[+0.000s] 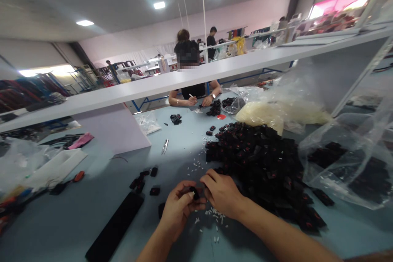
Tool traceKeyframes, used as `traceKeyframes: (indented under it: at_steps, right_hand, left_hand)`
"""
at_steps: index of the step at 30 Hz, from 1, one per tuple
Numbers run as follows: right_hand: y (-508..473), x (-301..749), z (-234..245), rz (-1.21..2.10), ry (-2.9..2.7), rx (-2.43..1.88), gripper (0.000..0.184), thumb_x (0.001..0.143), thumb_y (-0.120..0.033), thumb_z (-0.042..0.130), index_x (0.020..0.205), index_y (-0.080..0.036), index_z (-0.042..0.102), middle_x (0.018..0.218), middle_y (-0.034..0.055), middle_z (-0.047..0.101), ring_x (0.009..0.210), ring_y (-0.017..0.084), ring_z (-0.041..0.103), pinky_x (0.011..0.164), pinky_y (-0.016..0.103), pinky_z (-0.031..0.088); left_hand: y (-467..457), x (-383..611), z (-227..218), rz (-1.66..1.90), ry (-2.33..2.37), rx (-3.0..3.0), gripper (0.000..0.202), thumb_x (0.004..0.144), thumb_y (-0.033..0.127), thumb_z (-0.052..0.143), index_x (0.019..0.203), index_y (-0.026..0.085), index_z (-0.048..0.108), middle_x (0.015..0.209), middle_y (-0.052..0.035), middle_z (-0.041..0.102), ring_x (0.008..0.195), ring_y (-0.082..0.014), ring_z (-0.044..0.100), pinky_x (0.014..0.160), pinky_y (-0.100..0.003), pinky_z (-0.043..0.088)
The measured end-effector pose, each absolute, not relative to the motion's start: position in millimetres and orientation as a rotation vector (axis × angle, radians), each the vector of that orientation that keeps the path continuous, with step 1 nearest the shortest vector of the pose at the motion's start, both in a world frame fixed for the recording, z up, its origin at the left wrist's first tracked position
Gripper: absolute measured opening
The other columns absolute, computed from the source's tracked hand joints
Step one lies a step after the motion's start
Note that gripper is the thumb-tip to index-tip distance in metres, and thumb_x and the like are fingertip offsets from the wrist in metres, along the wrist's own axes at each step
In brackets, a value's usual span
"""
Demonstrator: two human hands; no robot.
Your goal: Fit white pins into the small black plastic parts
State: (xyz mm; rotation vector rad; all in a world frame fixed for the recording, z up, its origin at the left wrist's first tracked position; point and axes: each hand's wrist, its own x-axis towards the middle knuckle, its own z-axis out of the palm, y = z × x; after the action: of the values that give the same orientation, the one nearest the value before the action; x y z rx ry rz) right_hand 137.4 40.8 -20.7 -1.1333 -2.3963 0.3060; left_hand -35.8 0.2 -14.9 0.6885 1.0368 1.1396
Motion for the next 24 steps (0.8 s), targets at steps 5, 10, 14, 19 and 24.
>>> traceKeyframes:
  at_steps: [5, 10, 14, 19, 24]
  right_hand:
    - [40.9, 137.4, -18.4, 0.313, -2.433, -1.164, 0.021, 0.087, -0.016, 0.051, 0.105, -0.019, 0.060, 0.102, 0.0079, 0.061, 0.076, 0.017, 0.060, 0.064, 0.027, 0.043]
    - [41.1, 137.4, -18.9, 0.304, -2.431, -1.169, 0.022, 0.086, -0.014, 0.051, 0.105, -0.020, 0.060, 0.103, 0.0074, 0.061, 0.077, 0.018, 0.061, 0.063, 0.027, 0.043]
    - [41.6, 137.4, -20.4, 0.307, -2.429, -1.170, 0.022, 0.085, -0.013, 0.052, 0.104, -0.020, 0.060, 0.103, 0.0073, 0.061, 0.077, 0.018, 0.061, 0.063, 0.027, 0.042]
    - [41.8, 137.4, -20.5, 0.315, -2.420, -1.170, 0.024, 0.084, -0.013, 0.052, 0.105, -0.020, 0.060, 0.103, 0.0070, 0.061, 0.078, 0.018, 0.061, 0.064, 0.027, 0.043]
    - [41.1, 137.2, -18.8, 0.314, -2.423, -1.176, 0.022, 0.084, -0.014, 0.053, 0.104, -0.020, 0.060, 0.102, 0.0071, 0.061, 0.077, 0.018, 0.061, 0.064, 0.027, 0.043]
  left_hand:
    - [0.3, -35.4, -16.7, 1.144, 1.042, 0.717, 0.028, 0.069, 0.021, 0.072, 0.094, 0.015, 0.061, 0.085, -0.0085, 0.071, 0.069, -0.0230, 0.070, 0.065, -0.036, 0.055]
    - [-0.4, -35.2, -16.3, 1.156, 1.073, 0.716, 0.027, 0.068, 0.021, 0.072, 0.092, 0.016, 0.061, 0.082, -0.0067, 0.070, 0.066, -0.0227, 0.069, 0.064, -0.036, 0.055]
    - [-0.1, -35.0, -16.3, 1.158, 1.072, 0.719, 0.027, 0.068, 0.022, 0.072, 0.092, 0.016, 0.062, 0.083, -0.0065, 0.070, 0.067, -0.0228, 0.070, 0.064, -0.036, 0.055]
    - [0.0, -34.9, -17.3, 1.153, 1.074, 0.691, 0.029, 0.067, 0.020, 0.073, 0.094, 0.016, 0.062, 0.085, -0.0072, 0.070, 0.071, -0.0234, 0.070, 0.067, -0.036, 0.055]
    - [0.1, -34.5, -16.8, 1.155, 1.054, 0.692, 0.029, 0.068, 0.021, 0.073, 0.094, 0.015, 0.061, 0.086, -0.0072, 0.070, 0.070, -0.0232, 0.070, 0.067, -0.037, 0.056]
